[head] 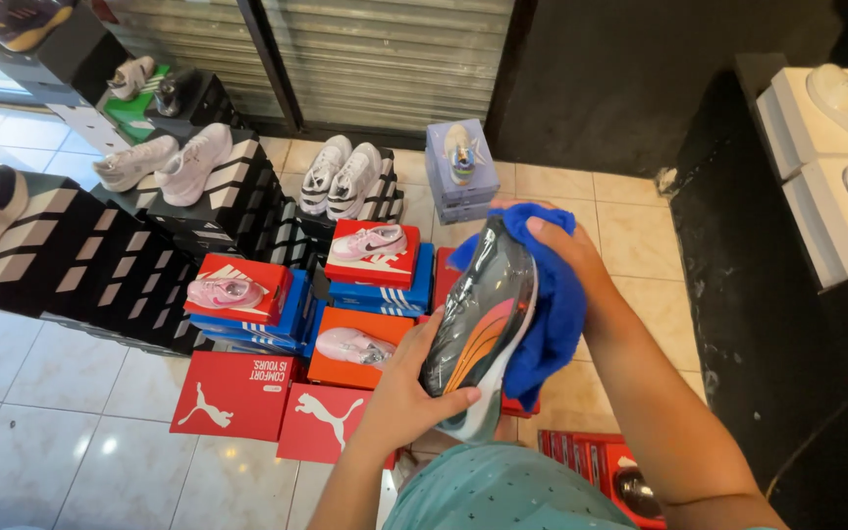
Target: Cleaning shoes with a cloth and organizing shoe boxes in a storage area
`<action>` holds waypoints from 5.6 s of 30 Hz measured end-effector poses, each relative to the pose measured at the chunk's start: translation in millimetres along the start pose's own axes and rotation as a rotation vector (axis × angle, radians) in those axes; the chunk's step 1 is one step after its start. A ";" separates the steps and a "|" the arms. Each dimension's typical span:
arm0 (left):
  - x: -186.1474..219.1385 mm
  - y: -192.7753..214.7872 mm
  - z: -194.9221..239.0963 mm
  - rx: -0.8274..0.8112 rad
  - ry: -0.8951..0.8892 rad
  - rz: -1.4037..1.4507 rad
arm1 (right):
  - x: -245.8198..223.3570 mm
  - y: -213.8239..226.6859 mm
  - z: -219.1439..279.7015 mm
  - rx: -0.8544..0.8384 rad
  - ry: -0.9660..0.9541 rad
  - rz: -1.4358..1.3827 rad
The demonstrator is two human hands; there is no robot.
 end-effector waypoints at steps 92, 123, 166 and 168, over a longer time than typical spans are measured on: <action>-470.7 56.5 229.3 0.418 1.242 -0.212 | 613.9 41.7 120.3 0.005 -1.267 0.316; -475.1 -234.7 -72.9 0.231 0.617 -0.622 | 391.0 261.0 -12.0 -0.069 -0.201 0.644; -543.9 -234.7 -40.4 0.043 0.879 -0.556 | 560.4 170.8 -157.9 -0.587 -0.933 0.962; -571.3 -245.0 -28.6 0.043 0.883 -0.627 | 568.9 155.4 -166.5 -0.554 -0.790 0.837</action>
Point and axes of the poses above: each hand's wrist, its own z-axis away from the middle knuckle, its own y-axis out of the back of the hand, x = y × z, the point moved 5 cm from there along -z, towards the middle knuckle, and after that the axes turned 5 degrees about -z, right-handed, at the moved point
